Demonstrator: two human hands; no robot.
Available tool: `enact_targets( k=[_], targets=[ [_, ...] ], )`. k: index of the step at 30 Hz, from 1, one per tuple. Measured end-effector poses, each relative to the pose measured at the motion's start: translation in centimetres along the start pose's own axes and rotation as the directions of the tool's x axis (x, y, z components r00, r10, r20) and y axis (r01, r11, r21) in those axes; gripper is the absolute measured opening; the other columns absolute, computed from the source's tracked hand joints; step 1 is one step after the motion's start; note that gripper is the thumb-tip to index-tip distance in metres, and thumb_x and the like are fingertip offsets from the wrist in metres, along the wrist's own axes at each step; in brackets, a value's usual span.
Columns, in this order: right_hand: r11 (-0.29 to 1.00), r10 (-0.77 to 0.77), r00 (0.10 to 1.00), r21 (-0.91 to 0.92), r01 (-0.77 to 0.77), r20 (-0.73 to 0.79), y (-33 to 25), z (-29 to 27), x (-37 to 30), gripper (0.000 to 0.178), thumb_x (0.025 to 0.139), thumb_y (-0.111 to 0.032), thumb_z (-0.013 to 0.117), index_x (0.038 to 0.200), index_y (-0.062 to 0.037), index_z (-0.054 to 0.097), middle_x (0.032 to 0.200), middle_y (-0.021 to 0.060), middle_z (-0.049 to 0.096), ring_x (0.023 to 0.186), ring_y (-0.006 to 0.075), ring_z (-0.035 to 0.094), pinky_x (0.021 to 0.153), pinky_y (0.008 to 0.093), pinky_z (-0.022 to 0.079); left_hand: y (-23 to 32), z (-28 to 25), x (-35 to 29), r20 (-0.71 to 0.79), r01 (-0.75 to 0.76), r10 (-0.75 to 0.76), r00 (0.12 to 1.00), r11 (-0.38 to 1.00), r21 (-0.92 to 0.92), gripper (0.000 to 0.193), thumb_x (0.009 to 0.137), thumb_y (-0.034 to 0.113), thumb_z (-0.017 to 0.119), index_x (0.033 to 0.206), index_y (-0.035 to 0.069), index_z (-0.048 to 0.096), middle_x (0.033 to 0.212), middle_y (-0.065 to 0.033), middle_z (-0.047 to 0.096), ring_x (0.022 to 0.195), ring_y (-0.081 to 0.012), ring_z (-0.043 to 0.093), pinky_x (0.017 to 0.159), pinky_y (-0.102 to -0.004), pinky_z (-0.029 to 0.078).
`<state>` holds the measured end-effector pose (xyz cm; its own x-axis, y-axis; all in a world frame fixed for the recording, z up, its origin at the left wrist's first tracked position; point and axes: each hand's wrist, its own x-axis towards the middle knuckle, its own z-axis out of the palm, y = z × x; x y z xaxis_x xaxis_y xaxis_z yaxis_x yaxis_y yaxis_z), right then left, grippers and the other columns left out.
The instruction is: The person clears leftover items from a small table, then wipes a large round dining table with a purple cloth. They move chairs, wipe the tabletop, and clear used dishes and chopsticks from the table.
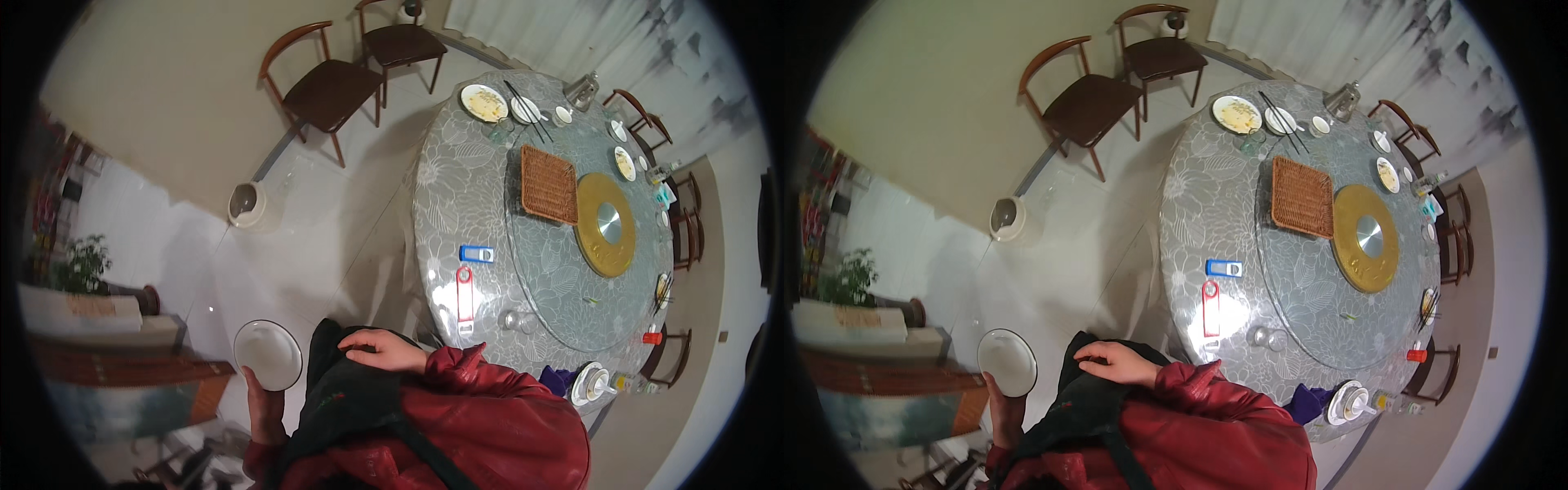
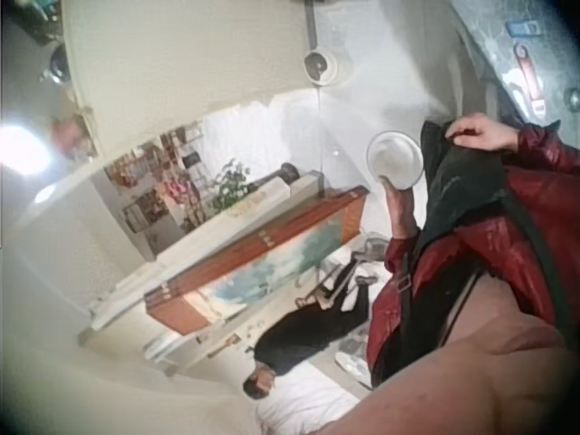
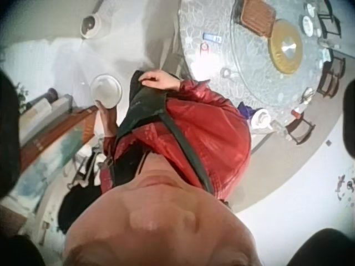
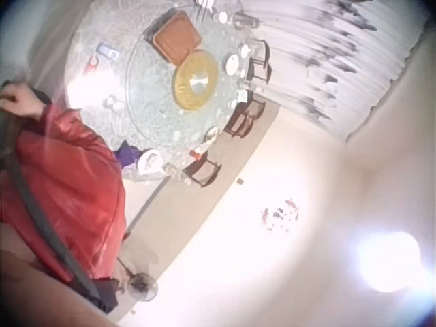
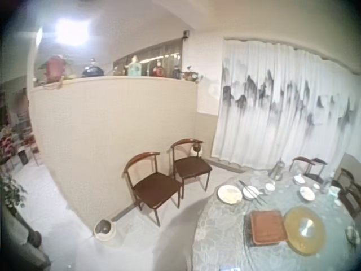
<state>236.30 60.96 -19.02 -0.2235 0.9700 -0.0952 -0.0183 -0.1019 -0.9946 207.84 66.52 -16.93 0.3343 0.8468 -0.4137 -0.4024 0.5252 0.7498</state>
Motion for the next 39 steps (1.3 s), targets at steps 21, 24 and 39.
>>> enact_targets(
  k=[21, 24, 39],
  targets=[
    [0.793, 0.430, 0.366, 0.539, 0.285, -0.826, 4.0, -24.7, 20.4, 0.054, 0.101, -0.033, 0.035, 0.141, 0.0016, 0.026, 0.140, 0.0113, 0.037, 0.127, 0.0183, 0.036, 0.106, 0.0297, 0.028, 0.3, 32.2, 53.0, 0.433, 0.081, -0.855, 0.285, 0.472, 0.878, 0.048, 0.096, 0.028, 0.050, 0.130, -0.004, 0.042, 0.121, -0.0101, 0.055, 0.110, -0.0153, 0.051, 0.095, -0.0293, 0.040],
    [0.845, 0.439, 0.148, 0.463, 0.267, -0.886, 6.0, -28.3, 20.4, 0.052, 0.101, -0.032, 0.036, 0.140, 0.0020, 0.029, 0.136, 0.0113, 0.041, 0.126, 0.0182, 0.037, 0.105, 0.0296, 0.029, -3.6, 36.4, 56.4, 0.410, -0.018, -0.892, 0.190, 0.415, 0.910, 0.051, 0.095, 0.031, 0.052, 0.130, -0.004, 0.041, 0.119, -0.0117, 0.055, 0.110, -0.0158, 0.051, 0.094, -0.0298, 0.040],
    [0.871, 0.492, -0.503, 0.410, 0.273, -0.710, 2.6, -35.2, 21.1, 0.046, 0.101, -0.029, 0.035, 0.136, 0.0017, 0.034, 0.127, 0.0095, 0.046, 0.114, 0.0156, 0.044, 0.098, 0.0280, 0.033, -26.6, 70.4, 72.1, 0.898, -0.951, -0.315, -0.307, 0.135, -0.277, 0.042, 0.080, 0.006, 0.054, 0.122, 0.010, 0.052, 0.121, -0.0097, 0.053, 0.113, -0.0304, 0.048, 0.097, -0.0411, 0.036]
  ],
)
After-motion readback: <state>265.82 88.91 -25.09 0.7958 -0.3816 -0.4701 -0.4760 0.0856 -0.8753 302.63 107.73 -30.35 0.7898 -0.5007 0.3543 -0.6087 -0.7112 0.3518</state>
